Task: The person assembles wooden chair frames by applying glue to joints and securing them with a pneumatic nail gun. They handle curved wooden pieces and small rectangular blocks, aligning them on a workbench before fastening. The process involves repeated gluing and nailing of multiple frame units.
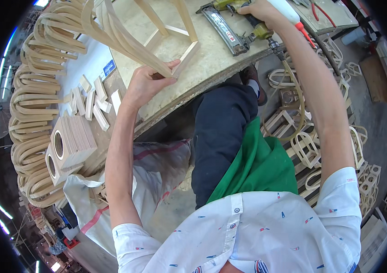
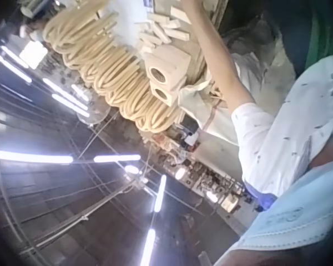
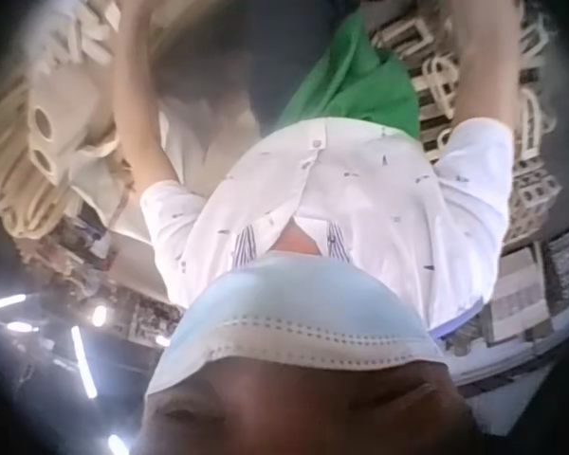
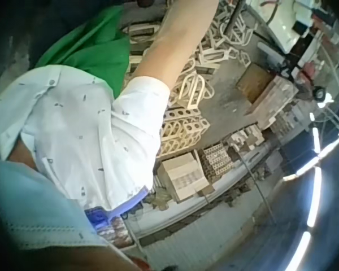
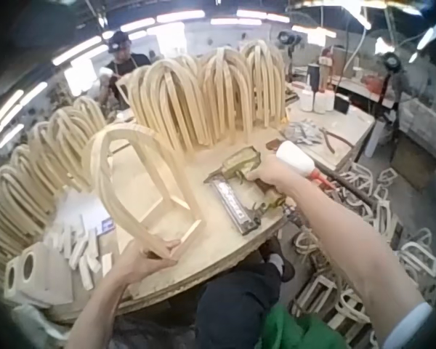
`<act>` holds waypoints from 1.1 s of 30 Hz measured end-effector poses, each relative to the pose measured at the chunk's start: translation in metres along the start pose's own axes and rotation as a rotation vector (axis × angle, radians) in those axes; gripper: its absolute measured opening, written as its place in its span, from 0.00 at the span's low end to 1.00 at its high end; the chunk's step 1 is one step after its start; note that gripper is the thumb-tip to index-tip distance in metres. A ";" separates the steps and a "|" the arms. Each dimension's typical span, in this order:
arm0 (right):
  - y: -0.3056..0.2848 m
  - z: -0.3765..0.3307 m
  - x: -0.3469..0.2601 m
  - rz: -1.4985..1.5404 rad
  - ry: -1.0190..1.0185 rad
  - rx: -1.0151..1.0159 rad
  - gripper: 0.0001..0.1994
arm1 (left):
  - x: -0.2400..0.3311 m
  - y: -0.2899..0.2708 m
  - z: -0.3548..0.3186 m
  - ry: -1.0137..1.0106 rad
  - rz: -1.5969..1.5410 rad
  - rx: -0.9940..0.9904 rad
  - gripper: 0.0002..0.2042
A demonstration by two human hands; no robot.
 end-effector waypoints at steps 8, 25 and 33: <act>0.012 -0.095 -0.013 0.708 0.134 -0.099 0.13 | -0.001 0.000 0.001 -0.038 0.035 -0.002 0.17; 0.123 -0.241 -0.039 1.111 0.230 -0.131 0.11 | 0.002 -0.001 0.000 -0.011 0.100 0.016 0.08; 0.126 -0.239 -0.038 1.131 0.226 -0.133 0.10 | -0.001 -0.001 0.002 0.023 0.071 0.001 0.08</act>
Point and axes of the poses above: each hand's wrist, its own z-axis towards the middle knuckle, its own y-axis out of the palm, x = y × z, the point moved 8 cm from there along z, towards the middle knuckle, and after that the axes turned 10 degrees about -z, right-handed, at the moved point
